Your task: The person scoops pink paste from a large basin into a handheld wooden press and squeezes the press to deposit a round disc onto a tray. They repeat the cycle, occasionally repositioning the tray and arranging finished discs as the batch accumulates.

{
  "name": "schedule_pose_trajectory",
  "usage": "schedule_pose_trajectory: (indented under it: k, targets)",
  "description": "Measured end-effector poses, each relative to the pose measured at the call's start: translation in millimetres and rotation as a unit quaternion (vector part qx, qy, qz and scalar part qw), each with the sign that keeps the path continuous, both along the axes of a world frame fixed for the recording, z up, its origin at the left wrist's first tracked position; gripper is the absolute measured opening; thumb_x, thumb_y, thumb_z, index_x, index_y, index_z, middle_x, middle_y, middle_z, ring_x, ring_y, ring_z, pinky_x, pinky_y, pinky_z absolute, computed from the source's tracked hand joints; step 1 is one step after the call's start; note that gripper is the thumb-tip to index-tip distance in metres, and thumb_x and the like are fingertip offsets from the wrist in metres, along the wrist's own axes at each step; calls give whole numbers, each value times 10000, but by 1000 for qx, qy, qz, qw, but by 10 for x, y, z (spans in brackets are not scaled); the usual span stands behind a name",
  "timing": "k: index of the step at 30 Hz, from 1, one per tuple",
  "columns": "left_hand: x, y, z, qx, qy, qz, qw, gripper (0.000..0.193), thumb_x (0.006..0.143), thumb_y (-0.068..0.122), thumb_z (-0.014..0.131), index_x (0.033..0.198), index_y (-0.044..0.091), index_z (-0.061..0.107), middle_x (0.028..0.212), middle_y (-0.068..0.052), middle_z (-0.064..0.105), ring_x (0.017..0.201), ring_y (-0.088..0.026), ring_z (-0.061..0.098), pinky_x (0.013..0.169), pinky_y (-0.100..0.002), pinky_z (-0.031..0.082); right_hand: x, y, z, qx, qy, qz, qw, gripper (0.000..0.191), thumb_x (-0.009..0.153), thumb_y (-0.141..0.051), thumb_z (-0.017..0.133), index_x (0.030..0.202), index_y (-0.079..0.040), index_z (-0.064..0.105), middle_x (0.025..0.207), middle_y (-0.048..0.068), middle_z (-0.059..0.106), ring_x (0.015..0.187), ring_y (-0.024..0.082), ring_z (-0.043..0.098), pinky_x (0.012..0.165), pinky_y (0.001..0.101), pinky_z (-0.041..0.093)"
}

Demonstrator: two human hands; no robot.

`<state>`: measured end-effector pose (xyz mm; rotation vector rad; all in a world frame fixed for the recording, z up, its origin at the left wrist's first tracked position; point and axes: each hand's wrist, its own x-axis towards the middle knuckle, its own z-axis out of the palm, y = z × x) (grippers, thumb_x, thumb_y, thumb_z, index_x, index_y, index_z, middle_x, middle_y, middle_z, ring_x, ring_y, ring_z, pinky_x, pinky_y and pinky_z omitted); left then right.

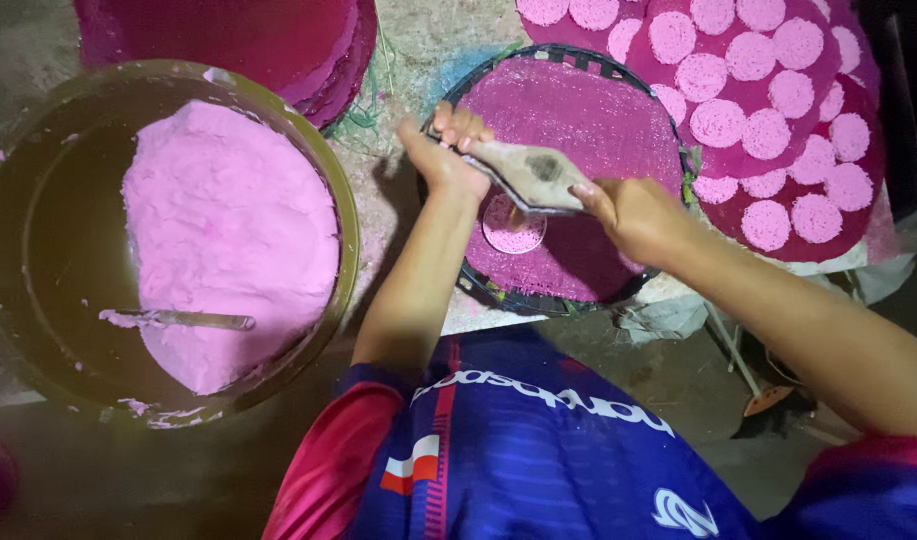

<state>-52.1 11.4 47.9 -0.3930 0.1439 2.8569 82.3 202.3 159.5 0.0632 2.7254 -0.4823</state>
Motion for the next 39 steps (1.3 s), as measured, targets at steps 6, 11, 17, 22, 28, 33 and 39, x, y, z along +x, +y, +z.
schedule_pose_trajectory:
  k: [6, 11, 17, 22, 28, 33, 39]
  targets:
    - [-44, -66, 182, 63, 123, -34, 990, 502, 980, 552, 316, 695, 163, 455, 573, 16, 393, 560, -172, 387, 661, -378, 421, -57, 157, -146, -95, 101, 31, 990, 512, 1072, -442, 448, 1075, 4, 700, 852, 297, 666, 805, 483, 640, 721, 544, 486]
    - [266, -271, -151, -349, 118, -261, 892, 740, 994, 662, 114, 1245, 137, 572, 1090, -60, 657, 779, -163, 642, 522, -364, 387, 46, 308, -303, -144, 59, -6, 988, 525, 1071, -444, 451, 936, 17, 663, 669, 191, 616, 620, 316, 617, 631, 462, 478]
    - [685, -270, -586, -484, 124, -303, 812, 714, 1071, 611, 233, 1576, 125, 373, 1072, -41, 752, 571, -140, 460, 480, -279, 324, 158, 395, -503, -200, 113, -22, 973, 546, 1075, -474, 428, 878, -2, 619, 595, 90, 555, 553, 201, 554, 546, 403, 441]
    - [1197, -589, -422, -790, 332, -130, 498, 531, 1051, 241, 565, 1570, 183, 470, 1230, -22, 779, 921, -167, 747, 852, -301, 562, 315, 392, -614, -266, 175, -70, 945, 639, 1091, -572, 373, 973, 0, 631, 606, 42, 518, 548, 135, 513, 516, 341, 394]
    - [1372, -454, -166, -871, 320, -94, 362, 944, 769, 481, 818, 1490, 46, 392, 1326, -142, 633, 1231, -315, 545, 1031, -505, 380, 630, 322, -752, -386, 243, -140, 879, 786, 1048, -689, 305, 1113, 29, 618, 639, 17, 497, 519, 100, 464, 453, 271, 343]
    - [1346, -227, -185, -886, 333, -66, 315, 1260, 602, 669, 856, 1520, -1, 313, 1439, -211, 486, 1355, -379, 410, 1110, -605, 248, 800, 309, -963, -429, 286, -183, 837, 810, 1061, -720, 288, 1105, 37, 572, 669, 32, 519, 534, 109, 480, 472, 273, 362]
    - [1353, -268, -296, -871, 324, -26, 370, 1050, 730, 565, 870, 1496, 35, 384, 1403, -152, 539, 1347, -343, 436, 1125, -601, 227, 1020, 531, -1128, -421, 296, -236, 824, 813, 1067, -739, 256, 952, 7, 559, 659, 48, 511, 549, 128, 481, 482, 284, 353]
